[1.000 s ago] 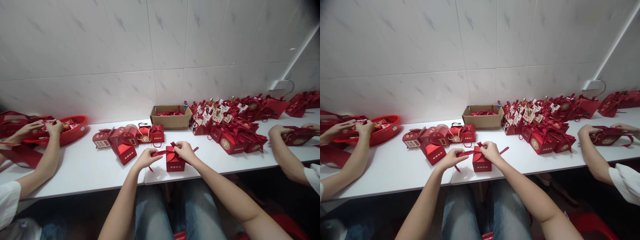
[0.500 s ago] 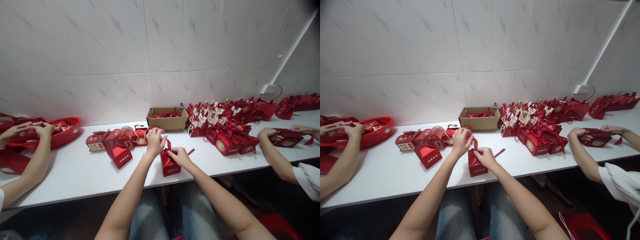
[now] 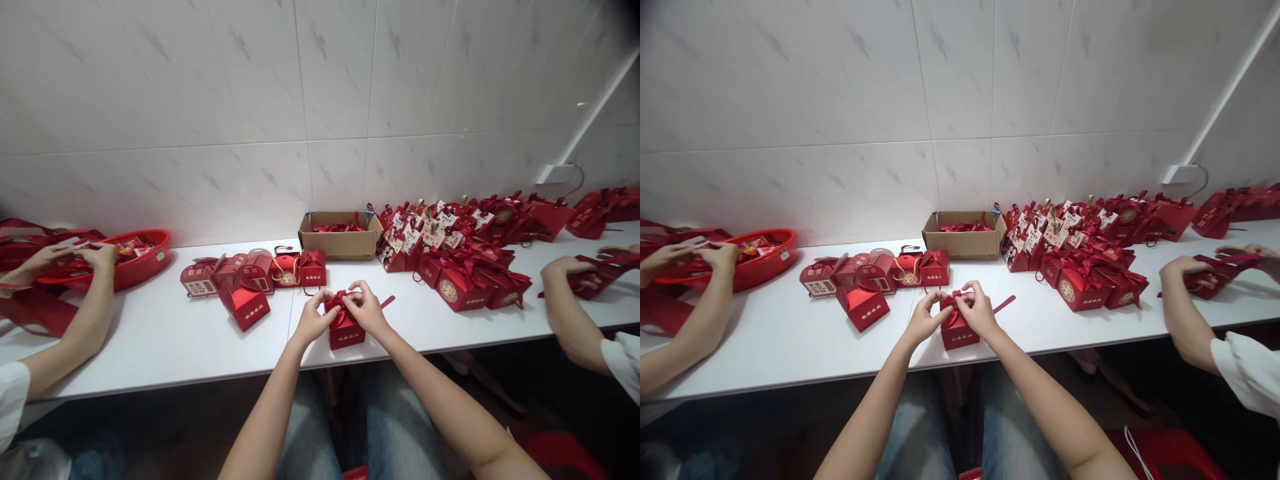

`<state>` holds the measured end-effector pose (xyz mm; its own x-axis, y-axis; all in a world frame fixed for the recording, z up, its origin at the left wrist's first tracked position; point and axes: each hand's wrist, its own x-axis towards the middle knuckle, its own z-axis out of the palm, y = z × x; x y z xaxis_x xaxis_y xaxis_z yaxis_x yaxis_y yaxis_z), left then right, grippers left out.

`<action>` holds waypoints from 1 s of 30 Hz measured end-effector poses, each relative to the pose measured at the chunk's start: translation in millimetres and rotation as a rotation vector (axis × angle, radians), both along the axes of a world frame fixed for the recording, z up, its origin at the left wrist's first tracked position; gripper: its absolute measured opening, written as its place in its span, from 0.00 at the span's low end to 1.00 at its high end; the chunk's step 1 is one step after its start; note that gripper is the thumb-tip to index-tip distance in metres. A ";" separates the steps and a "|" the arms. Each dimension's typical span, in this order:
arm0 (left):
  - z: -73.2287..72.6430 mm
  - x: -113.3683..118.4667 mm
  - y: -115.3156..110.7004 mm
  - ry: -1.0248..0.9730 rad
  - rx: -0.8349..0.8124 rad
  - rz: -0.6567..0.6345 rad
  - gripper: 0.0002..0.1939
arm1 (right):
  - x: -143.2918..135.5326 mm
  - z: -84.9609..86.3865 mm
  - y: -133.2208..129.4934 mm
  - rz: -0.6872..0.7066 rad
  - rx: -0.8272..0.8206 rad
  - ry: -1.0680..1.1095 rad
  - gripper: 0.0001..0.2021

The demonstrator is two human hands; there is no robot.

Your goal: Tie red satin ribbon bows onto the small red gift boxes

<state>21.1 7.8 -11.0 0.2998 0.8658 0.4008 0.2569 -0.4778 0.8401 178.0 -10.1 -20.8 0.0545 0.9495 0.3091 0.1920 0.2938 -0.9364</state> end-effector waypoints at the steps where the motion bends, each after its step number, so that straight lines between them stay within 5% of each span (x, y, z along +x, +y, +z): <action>1: -0.4 1.2 -0.2 0.004 0.002 0.011 0.09 | 0.3 0.6 -0.4 0.005 0.020 -0.011 0.09; 10: -0.9 4.5 0.3 -0.018 0.021 0.135 0.04 | 8.1 14.1 -7.8 0.039 0.199 -0.347 0.08; 16: -5.0 4.5 2.1 -0.054 0.055 0.138 0.03 | 10.3 7.8 -1.9 -0.087 0.197 -0.466 0.05; 19: -12.4 4.8 4.6 -0.081 0.114 0.136 0.03 | 12.2 7.2 3.3 -0.031 0.026 -0.336 0.05; 24: -24.0 8.6 11.4 -0.123 0.138 0.142 0.03 | 11.8 5.2 8.8 0.301 -0.220 0.036 0.17; 30: -20.4 8.9 4.7 -0.174 0.178 0.193 0.05 | -0.4 -7.7 5.5 0.176 -0.147 0.187 0.21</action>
